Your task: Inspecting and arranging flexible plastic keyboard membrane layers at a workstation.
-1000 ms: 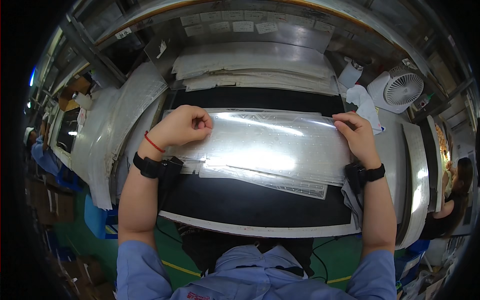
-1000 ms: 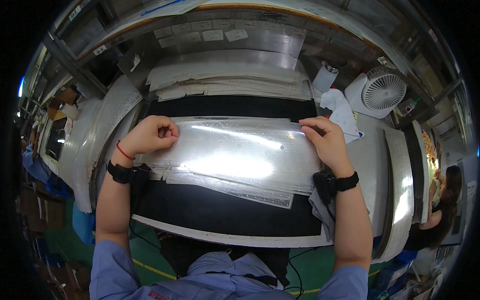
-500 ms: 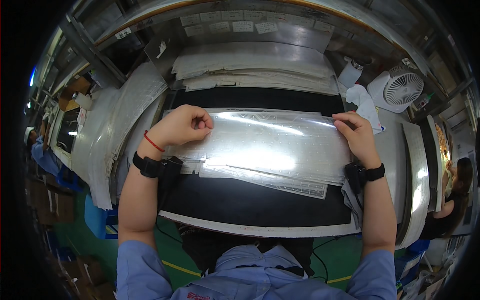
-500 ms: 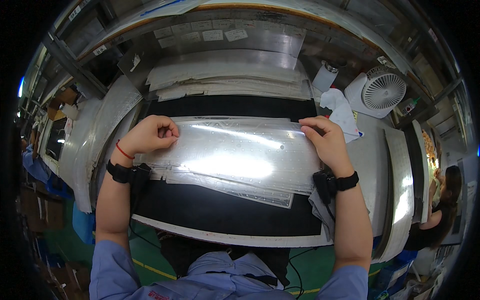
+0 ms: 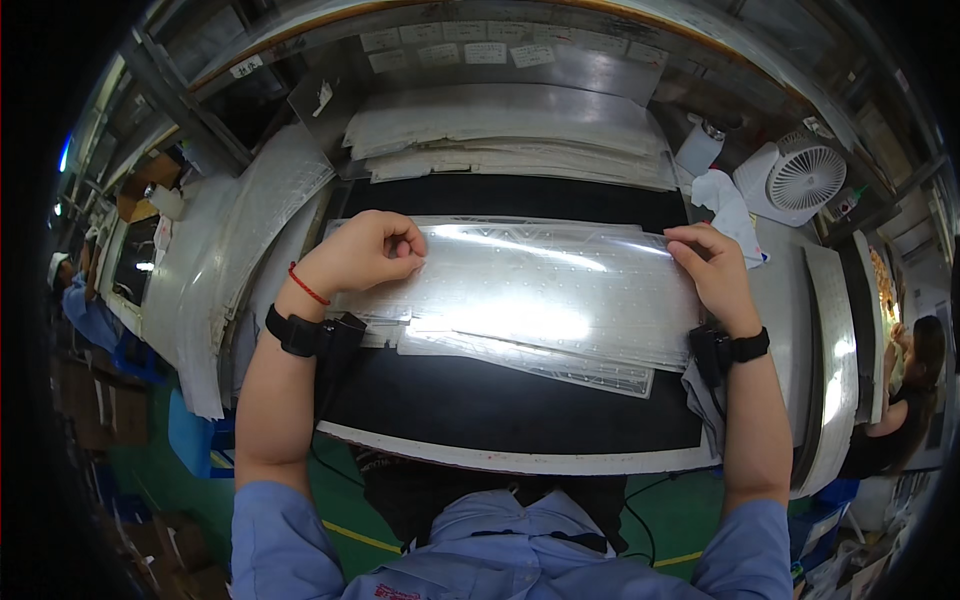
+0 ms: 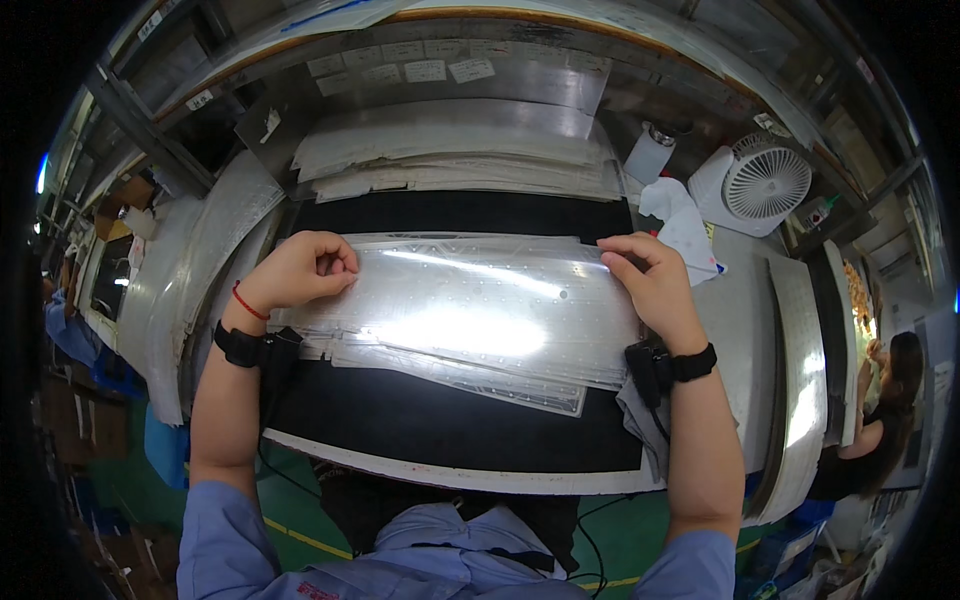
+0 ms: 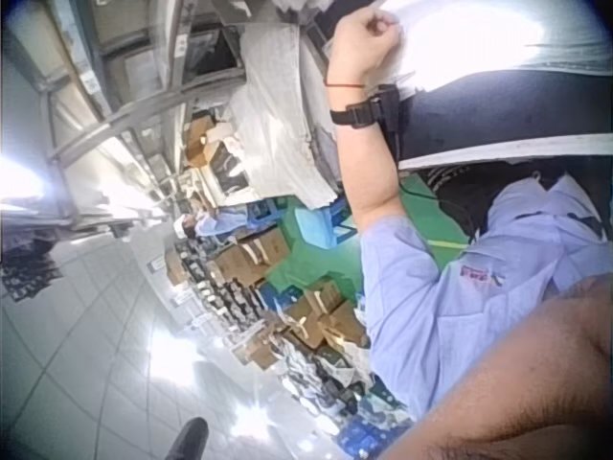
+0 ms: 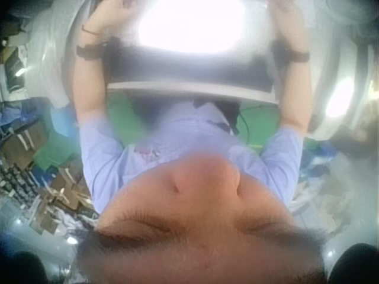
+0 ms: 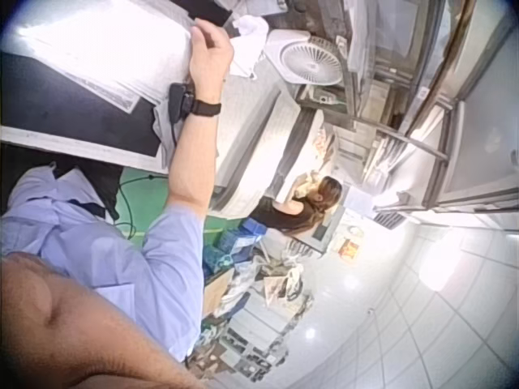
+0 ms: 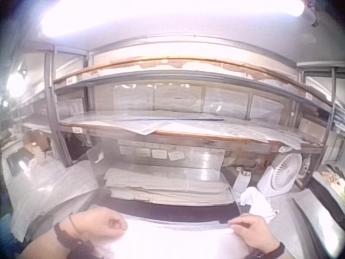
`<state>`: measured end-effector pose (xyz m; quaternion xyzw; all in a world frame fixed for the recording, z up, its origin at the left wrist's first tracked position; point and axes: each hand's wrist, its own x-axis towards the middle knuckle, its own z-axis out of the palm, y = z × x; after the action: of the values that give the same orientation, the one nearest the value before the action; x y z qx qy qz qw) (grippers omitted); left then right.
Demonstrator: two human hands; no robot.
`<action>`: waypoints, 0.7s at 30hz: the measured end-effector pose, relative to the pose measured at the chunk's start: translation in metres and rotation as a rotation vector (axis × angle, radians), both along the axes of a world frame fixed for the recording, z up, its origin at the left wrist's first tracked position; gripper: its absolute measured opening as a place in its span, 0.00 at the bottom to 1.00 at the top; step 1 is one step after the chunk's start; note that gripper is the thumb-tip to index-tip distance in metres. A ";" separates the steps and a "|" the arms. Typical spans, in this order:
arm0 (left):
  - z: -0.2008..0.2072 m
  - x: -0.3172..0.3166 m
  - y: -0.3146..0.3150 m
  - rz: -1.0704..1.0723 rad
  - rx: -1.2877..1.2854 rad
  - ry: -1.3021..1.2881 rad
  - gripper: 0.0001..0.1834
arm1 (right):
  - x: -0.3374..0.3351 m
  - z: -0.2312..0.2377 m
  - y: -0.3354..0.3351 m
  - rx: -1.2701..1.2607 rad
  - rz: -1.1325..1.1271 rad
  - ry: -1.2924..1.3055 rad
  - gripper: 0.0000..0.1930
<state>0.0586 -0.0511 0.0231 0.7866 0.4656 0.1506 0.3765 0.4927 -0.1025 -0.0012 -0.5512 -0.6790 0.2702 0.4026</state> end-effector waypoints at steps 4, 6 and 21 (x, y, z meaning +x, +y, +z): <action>0.000 0.000 -0.001 -0.005 -0.009 -0.008 0.07 | 0.000 0.000 0.000 0.002 0.006 0.001 0.09; 0.000 0.001 -0.001 -0.007 -0.008 -0.014 0.07 | 0.000 -0.001 0.001 -0.018 0.009 0.033 0.09; 0.000 -0.006 0.002 -0.036 -0.024 0.017 0.09 | -0.003 0.004 -0.001 -0.001 0.008 -0.003 0.09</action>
<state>0.0528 -0.0495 0.0227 0.7915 0.4564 0.1317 0.3846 0.4897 -0.1036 0.0029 -0.5491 -0.6815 0.2716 0.4003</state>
